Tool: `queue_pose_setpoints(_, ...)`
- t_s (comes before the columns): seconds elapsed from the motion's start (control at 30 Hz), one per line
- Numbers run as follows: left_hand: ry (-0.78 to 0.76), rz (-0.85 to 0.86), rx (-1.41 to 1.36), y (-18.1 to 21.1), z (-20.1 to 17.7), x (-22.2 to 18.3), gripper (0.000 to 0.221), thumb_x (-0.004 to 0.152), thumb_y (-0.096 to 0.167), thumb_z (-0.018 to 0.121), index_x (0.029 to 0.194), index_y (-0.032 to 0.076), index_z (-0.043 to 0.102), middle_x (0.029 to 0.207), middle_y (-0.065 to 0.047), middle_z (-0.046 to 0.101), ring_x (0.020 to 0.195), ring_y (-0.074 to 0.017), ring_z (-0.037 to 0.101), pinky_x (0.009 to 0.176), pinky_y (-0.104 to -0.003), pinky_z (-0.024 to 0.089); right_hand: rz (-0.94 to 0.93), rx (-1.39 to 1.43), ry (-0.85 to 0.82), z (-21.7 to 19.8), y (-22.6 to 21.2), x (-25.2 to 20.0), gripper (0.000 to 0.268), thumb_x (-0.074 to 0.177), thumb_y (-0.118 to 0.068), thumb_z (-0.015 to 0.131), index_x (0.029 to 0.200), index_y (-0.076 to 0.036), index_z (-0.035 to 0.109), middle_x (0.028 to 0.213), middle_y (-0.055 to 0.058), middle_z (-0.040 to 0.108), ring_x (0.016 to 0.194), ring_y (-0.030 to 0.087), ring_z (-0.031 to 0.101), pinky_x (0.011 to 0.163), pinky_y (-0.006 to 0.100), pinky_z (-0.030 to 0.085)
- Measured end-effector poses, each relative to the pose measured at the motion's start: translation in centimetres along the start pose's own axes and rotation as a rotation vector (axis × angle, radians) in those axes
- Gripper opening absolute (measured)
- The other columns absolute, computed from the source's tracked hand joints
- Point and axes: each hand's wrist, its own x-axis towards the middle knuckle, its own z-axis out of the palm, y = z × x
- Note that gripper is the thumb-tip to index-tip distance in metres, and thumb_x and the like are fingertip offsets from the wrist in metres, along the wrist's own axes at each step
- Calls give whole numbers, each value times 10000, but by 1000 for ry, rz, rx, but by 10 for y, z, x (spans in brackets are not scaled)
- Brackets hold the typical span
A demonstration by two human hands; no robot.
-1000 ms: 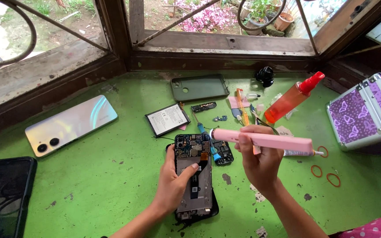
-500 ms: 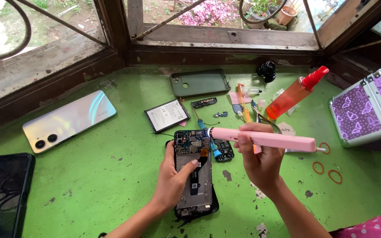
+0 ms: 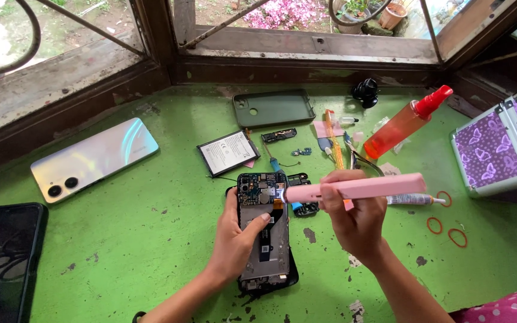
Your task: Screwing and cleaning the internal components of a mobile phone frame on a workbench.
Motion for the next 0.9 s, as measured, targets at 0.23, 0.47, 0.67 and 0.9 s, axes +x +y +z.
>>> queue_pose_setpoints(0.23, 11, 31, -16, -2, 1, 1, 994, 881, 279, 688, 1572, -52, 55, 1676, -240, 55, 1571, -304, 77, 1241, -417, 70, -60, 21, -43, 2, 12, -7, 183, 1008, -209, 572, 978, -36, 623, 876, 60, 671, 573, 108, 644, 429, 197, 505)
queue_pose_setpoints(0.47, 12, 29, -4, -5, 1, 2, 986, 886, 267, 688, 1573, -47, 54, 1679, -233, 58, 1570, -306, 71, 1241, -422, 59, -98, 13, -65, 4, 8, -8, 174, 998, -170, 578, 977, 0, 607, 959, 105, 670, 782, 193, 690, 613, 260, 600)
queue_pose_setpoints(0.67, 8, 32, -8, 2, 1, 0, 976, 889, 278, 678, 1572, -50, 63, 1680, -230, 72, 1570, -305, 75, 1241, -424, 69, -34, 39, -59, 3, 11, -11, 188, 1003, -201, 580, 1023, -16, 604, 972, 85, 667, 655, 129, 691, 493, 190, 559)
queue_pose_setpoints(0.9, 18, 71, 4, 5, 1, 1, 971, 884, 256, 686, 1564, -83, 81, 1581, -274, 365, 1407, -321, 450, 1224, -427, 226, -115, 42, -124, 8, 13, -14, 213, 999, -209, 575, 996, 2, 605, 1022, 104, 664, 839, 185, 683, 645, 237, 606)
